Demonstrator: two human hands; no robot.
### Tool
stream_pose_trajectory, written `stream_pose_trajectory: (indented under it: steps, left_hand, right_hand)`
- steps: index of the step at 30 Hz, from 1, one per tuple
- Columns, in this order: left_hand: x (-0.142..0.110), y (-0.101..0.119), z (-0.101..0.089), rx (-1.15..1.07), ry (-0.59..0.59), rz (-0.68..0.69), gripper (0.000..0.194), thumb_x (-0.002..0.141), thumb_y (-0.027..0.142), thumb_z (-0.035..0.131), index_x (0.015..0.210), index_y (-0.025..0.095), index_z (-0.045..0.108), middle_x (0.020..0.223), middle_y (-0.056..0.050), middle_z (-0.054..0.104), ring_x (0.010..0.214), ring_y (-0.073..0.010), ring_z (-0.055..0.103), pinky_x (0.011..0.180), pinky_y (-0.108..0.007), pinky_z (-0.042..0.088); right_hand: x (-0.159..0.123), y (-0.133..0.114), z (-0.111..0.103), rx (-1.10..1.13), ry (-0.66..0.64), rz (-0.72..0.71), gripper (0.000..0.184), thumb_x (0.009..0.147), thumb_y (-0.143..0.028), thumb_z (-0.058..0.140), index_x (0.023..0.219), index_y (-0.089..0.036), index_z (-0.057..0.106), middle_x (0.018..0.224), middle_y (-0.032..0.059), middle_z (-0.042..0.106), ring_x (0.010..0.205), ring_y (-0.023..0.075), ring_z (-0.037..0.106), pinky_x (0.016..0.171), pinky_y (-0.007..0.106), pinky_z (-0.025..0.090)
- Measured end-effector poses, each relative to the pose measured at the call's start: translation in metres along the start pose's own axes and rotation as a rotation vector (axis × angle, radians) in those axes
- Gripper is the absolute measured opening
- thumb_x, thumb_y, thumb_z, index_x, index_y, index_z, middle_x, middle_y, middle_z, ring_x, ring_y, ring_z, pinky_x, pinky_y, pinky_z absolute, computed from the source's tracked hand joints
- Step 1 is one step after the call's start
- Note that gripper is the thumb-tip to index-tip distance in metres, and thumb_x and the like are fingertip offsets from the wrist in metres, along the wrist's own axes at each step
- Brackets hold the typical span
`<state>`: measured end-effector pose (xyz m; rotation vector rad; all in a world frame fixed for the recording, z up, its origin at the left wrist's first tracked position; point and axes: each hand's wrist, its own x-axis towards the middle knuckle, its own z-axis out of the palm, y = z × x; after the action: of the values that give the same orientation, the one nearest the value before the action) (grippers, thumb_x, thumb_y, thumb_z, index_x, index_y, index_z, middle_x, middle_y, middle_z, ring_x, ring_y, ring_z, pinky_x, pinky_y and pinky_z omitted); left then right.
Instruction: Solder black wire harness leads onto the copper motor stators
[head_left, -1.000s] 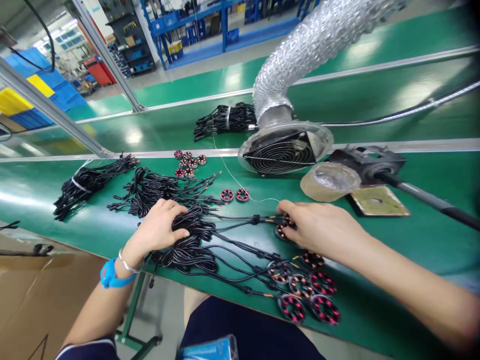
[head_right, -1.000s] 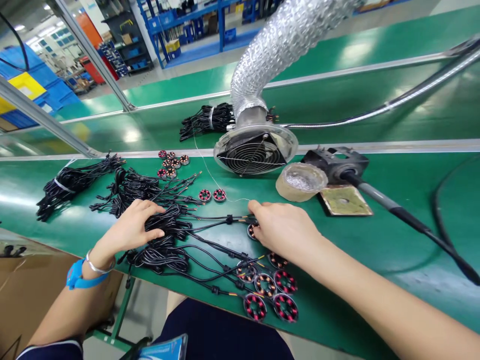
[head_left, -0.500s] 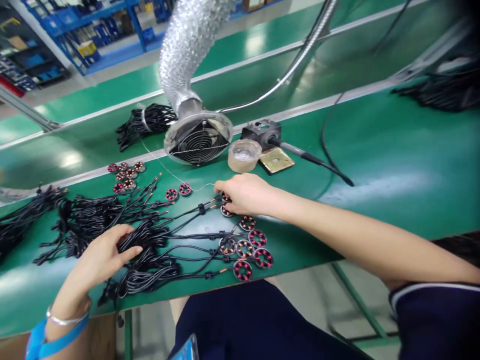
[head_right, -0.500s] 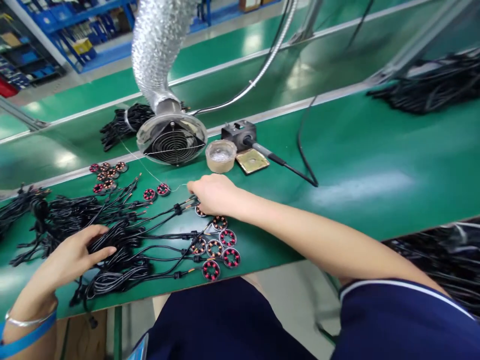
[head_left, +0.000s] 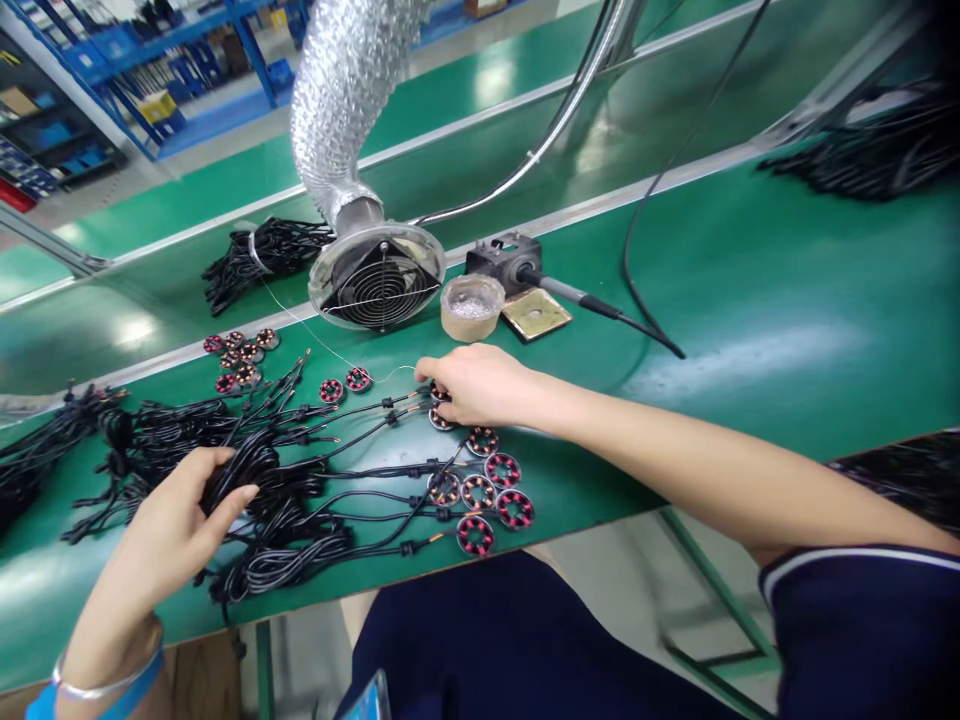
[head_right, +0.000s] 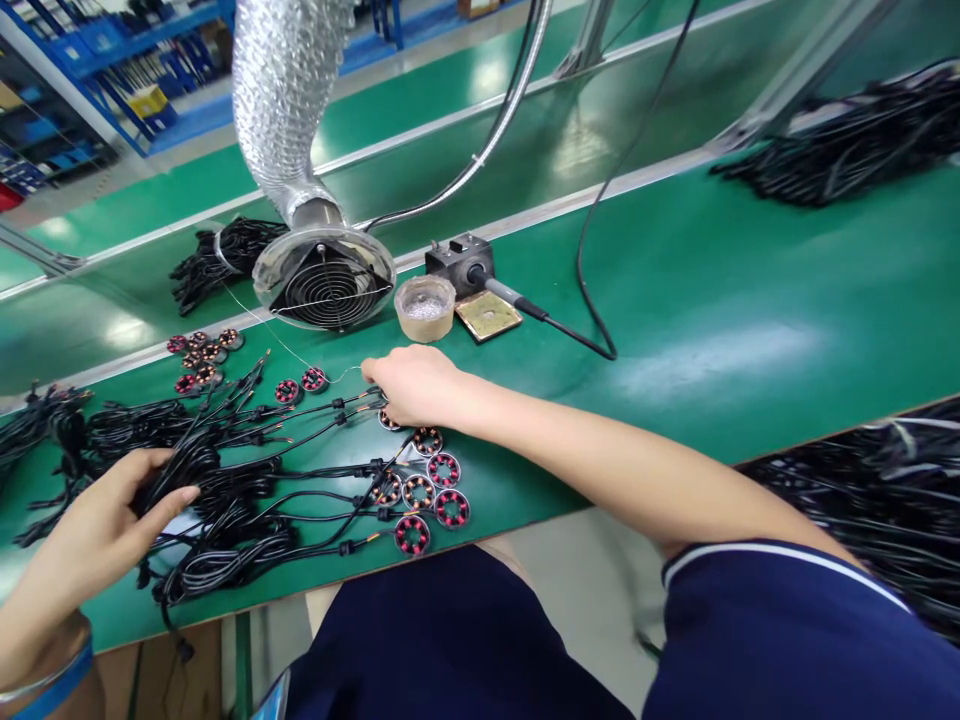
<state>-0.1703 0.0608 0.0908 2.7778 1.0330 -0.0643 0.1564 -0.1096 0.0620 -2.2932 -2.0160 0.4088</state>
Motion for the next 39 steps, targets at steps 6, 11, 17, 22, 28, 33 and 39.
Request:
stream_pose_trajectory:
  steps: [6, 11, 17, 22, 28, 33, 39]
  left_hand:
    - [-0.001, 0.011, -0.008, -0.023, 0.026, -0.029, 0.048, 0.086, 0.060, 0.047, 0.114, 0.020, 0.045, 0.093, -0.003, 0.055, 0.044, -0.0113, 0.047, 0.046, -0.031, 0.045]
    - [-0.003, 0.012, -0.012, -0.029, 0.056, -0.027, 0.047, 0.086, 0.060, 0.048, 0.112, 0.021, 0.045, 0.094, -0.003, 0.055, 0.046, -0.0122, 0.047, 0.046, -0.032, 0.046]
    - [-0.006, 0.016, -0.016, -0.021, 0.106, -0.016, 0.045, 0.087, 0.059, 0.047, 0.112, 0.021, 0.046, 0.098, -0.006, 0.055, 0.056, -0.0161, 0.052, 0.049, -0.033, 0.047]
    - [-0.008, 0.019, -0.015, -0.025, 0.154, 0.050, 0.047, 0.088, 0.059, 0.046, 0.114, 0.020, 0.046, 0.096, -0.006, 0.055, 0.061, -0.0177, 0.054, 0.054, -0.032, 0.048]
    - [-0.013, 0.020, -0.012, -0.058, 0.180, 0.084, 0.039, 0.091, 0.053, 0.046, 0.114, 0.022, 0.046, 0.098, -0.005, 0.058, 0.064, -0.0171, 0.057, 0.065, -0.032, 0.050]
    - [-0.016, 0.018, -0.008, -0.076, 0.184, 0.071, 0.037, 0.091, 0.054, 0.045, 0.112, 0.023, 0.047, 0.100, -0.005, 0.059, 0.062, -0.0172, 0.057, 0.063, -0.033, 0.049]
    - [-0.020, 0.009, -0.005, -0.103, 0.191, 0.081, 0.039, 0.091, 0.053, 0.048, 0.116, 0.022, 0.046, 0.103, -0.006, 0.057, 0.071, -0.0175, 0.059, 0.063, -0.029, 0.049]
  right_hand:
    - [0.000, 0.000, 0.000, 0.004, 0.007, -0.004, 0.039, 0.079, -0.018, 0.064, 0.118, -0.017, 0.060, 0.090, 0.0079, 0.070, 0.084, 0.0248, 0.066, 0.061, 0.027, 0.039]
    - [0.000, 0.001, 0.001, 0.005, 0.008, -0.004, 0.040, 0.079, -0.019, 0.064, 0.119, -0.017, 0.059, 0.089, 0.0076, 0.070, 0.084, 0.0252, 0.066, 0.061, 0.028, 0.039]
    - [-0.002, -0.002, 0.001, -0.011, 0.011, 0.009, 0.043, 0.077, -0.016, 0.063, 0.119, -0.014, 0.059, 0.087, 0.0097, 0.070, 0.081, 0.0272, 0.067, 0.060, 0.028, 0.040]
    - [-0.003, -0.008, 0.003, -0.035, 0.000, 0.033, 0.053, 0.073, -0.011, 0.063, 0.125, -0.010, 0.055, 0.087, 0.0146, 0.070, 0.080, 0.0314, 0.068, 0.058, 0.030, 0.040]
    - [-0.004, -0.004, 0.006, 0.018, -0.016, 0.018, 0.063, 0.075, -0.008, 0.059, 0.136, -0.012, 0.043, 0.089, 0.0100, 0.070, 0.087, 0.0256, 0.067, 0.068, 0.028, 0.043]
    - [-0.007, -0.001, 0.008, 0.080, -0.021, 0.014, 0.066, 0.075, -0.009, 0.058, 0.138, -0.012, 0.038, 0.088, 0.0086, 0.069, 0.087, 0.0246, 0.066, 0.071, 0.028, 0.043]
    - [-0.011, -0.002, 0.005, 0.115, -0.015, 0.007, 0.068, 0.074, -0.007, 0.056, 0.139, -0.012, 0.036, 0.087, 0.0081, 0.068, 0.087, 0.0247, 0.065, 0.072, 0.027, 0.043]
